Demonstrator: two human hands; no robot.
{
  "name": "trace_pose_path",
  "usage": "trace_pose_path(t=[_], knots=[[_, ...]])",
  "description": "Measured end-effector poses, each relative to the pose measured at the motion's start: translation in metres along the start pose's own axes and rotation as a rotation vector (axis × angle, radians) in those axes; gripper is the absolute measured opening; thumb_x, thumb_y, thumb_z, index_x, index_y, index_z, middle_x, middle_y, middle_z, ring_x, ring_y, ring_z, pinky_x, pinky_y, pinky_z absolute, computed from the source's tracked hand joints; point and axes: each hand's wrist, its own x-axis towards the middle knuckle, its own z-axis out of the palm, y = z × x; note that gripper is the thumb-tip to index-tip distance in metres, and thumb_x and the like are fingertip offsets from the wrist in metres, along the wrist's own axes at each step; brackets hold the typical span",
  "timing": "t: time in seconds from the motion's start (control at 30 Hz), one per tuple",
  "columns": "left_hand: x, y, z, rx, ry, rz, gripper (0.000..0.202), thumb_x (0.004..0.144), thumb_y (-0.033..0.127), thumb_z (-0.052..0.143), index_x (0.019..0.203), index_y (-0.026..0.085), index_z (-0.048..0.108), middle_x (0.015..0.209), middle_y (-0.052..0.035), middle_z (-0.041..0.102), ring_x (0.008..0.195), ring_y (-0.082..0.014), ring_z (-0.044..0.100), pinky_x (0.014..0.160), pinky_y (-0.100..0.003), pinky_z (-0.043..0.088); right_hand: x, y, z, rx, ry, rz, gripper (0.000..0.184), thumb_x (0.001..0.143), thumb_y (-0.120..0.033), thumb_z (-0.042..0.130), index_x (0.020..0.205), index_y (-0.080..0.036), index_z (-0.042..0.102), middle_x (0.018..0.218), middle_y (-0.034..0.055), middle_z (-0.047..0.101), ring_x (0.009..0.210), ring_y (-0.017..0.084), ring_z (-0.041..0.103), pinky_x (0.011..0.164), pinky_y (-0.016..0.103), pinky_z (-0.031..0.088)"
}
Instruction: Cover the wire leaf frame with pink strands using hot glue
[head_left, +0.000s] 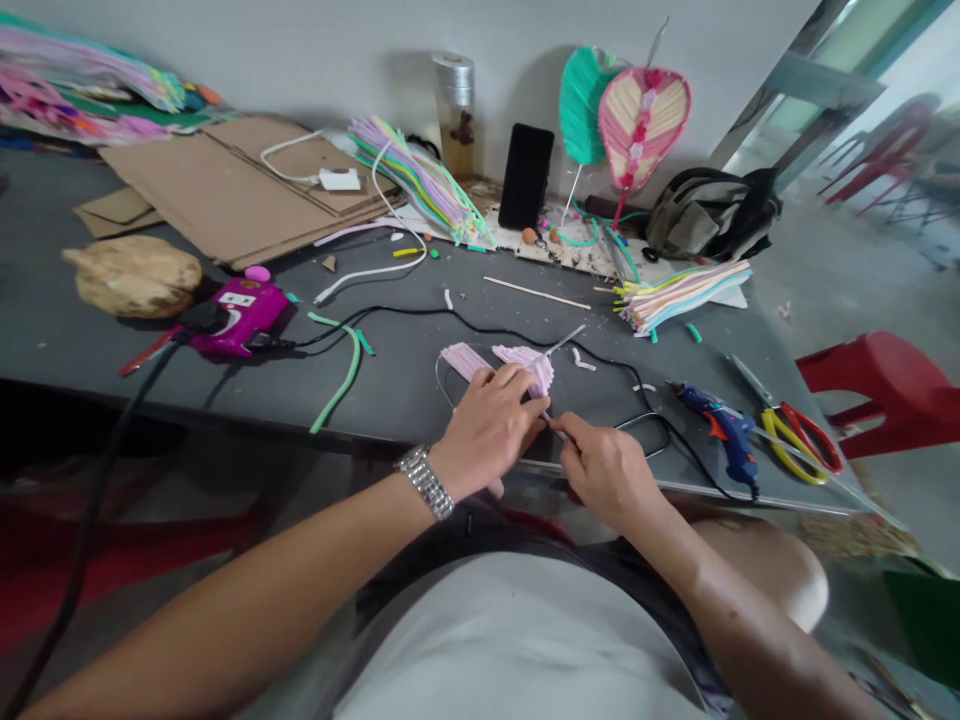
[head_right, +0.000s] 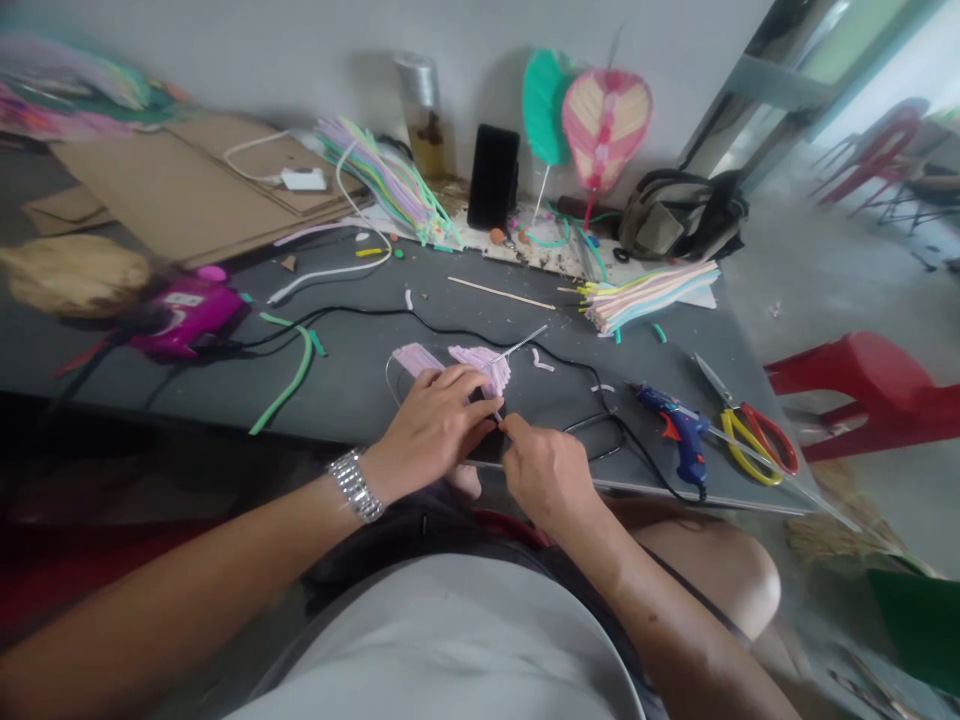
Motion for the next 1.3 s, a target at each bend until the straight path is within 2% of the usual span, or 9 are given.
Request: trace_pose_path(t=[0.2,0.37,0.63,0.8,1.03,1.3], knots=[[-0.011,0.005,0.001,0.035,0.001,-0.042,0.036,0.102,0.043,0.055,0.131,0.024,0.067,0.137,-0.0148,0.061,0.133,-0.0331,0.049,0.098,-0.050,0.040,-0.001,0.002,0.000,0.014,0.026,-0.008,0.038,0.097,-0.017,0.044,0.124,-0.022,0.070,0.096,0.0086,0.083,0.082,0.022,0.076,0.065,0.028,0.037],[-0.014,0.001,0.007,0.007,0.045,-0.110,0.037,0.098,0.046,0.062,0.131,0.031,0.071,0.150,-0.0177,0.050,0.140,-0.0372,0.044,0.103,-0.055,0.039,-0.001,0.004,0.003,0.034,0.035,-0.018,0.038,0.095,-0.016,0.047,0.123,-0.024,0.070,0.097,0.0072,0.083,0.080,0.021,0.075,0.064,0.027,0.037],[-0.015,0.000,0.009,-0.037,0.067,-0.126,0.037,0.097,0.045,0.064,0.130,0.031,0.073,0.137,-0.0177,0.057,0.133,-0.0368,0.049,0.103,-0.055,0.041,-0.001,0.006,0.003,0.054,0.033,-0.026,0.039,0.096,-0.017,0.045,0.126,-0.023,0.069,0.092,0.0068,0.082,0.079,0.022,0.075,0.065,0.027,0.038],[-0.016,-0.001,0.009,-0.023,0.077,-0.113,0.038,0.097,0.046,0.064,0.129,0.030,0.073,0.136,-0.0167,0.060,0.131,-0.0359,0.050,0.103,-0.055,0.041,-0.001,0.007,0.003,0.049,0.036,-0.022,0.038,0.095,-0.018,0.046,0.125,-0.022,0.069,0.086,0.0063,0.081,0.074,0.022,0.074,0.064,0.028,0.037],[-0.017,0.000,0.010,0.013,0.096,-0.111,0.037,0.094,0.046,0.067,0.127,0.032,0.072,0.135,-0.0150,0.062,0.130,-0.0352,0.050,0.112,-0.060,0.034,-0.001,0.005,0.000,0.036,0.043,-0.020,0.035,0.094,-0.016,0.046,0.120,-0.022,0.069,0.089,0.0063,0.080,0.076,0.021,0.072,0.065,0.028,0.035],[-0.018,0.002,0.012,0.027,0.109,-0.118,0.038,0.094,0.048,0.067,0.128,0.032,0.072,0.136,-0.0161,0.062,0.131,-0.0361,0.051,0.116,-0.068,0.027,-0.007,0.009,-0.006,0.068,0.045,-0.007,0.030,0.093,-0.017,0.049,0.117,-0.020,0.067,0.078,0.0029,0.073,0.070,0.020,0.067,0.064,0.026,0.034]])
